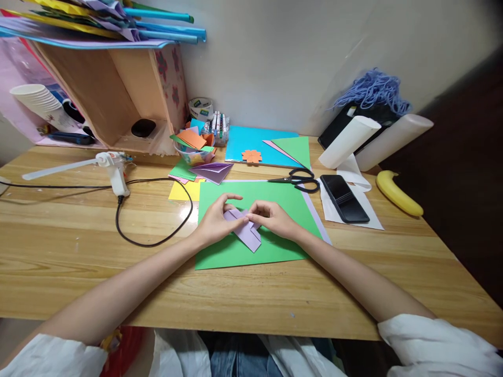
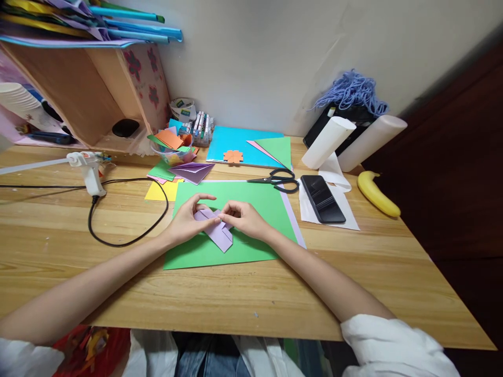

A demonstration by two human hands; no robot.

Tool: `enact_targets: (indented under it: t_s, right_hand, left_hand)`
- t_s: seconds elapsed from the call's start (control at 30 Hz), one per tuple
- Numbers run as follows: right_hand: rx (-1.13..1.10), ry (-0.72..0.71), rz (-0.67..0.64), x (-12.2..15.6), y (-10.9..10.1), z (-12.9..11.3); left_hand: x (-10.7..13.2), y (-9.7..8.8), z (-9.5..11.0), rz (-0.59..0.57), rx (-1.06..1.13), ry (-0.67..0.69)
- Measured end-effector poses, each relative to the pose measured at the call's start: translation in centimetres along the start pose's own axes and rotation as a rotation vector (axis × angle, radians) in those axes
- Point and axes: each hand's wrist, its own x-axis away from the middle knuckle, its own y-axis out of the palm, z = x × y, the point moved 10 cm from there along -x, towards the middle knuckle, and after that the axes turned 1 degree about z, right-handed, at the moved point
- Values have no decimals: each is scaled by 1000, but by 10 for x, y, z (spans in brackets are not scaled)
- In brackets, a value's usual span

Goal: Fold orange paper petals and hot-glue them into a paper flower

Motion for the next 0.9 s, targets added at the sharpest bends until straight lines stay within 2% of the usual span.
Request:
enact_targets:
  t_s: [0.1, 0.3, 0.53, 0.6, 0.77, 0.9]
  right_hand:
    - [26, -14, 0, 1, 1, -2]
    - [41, -27, -1, 1, 0, -4]
    - [-42, -24, 25, 0, -1, 0]
    - [-62, -25, 25, 0, -1, 0]
    - [-73, 2, 49, -2, -5, 3]
    - [-55, -12, 63, -2, -6, 2]
  left_hand:
    - [1, 1, 4, -8, -12, 19]
    - [-1, 0, 6, -25, 105, 28]
    - [1, 5, -2, -42, 41, -26]
    - [0, 4, -4, -25, 46, -35]
    - [-2, -10, -7, 111, 98, -69]
    - [-1, -6, -10, 62, 98, -94]
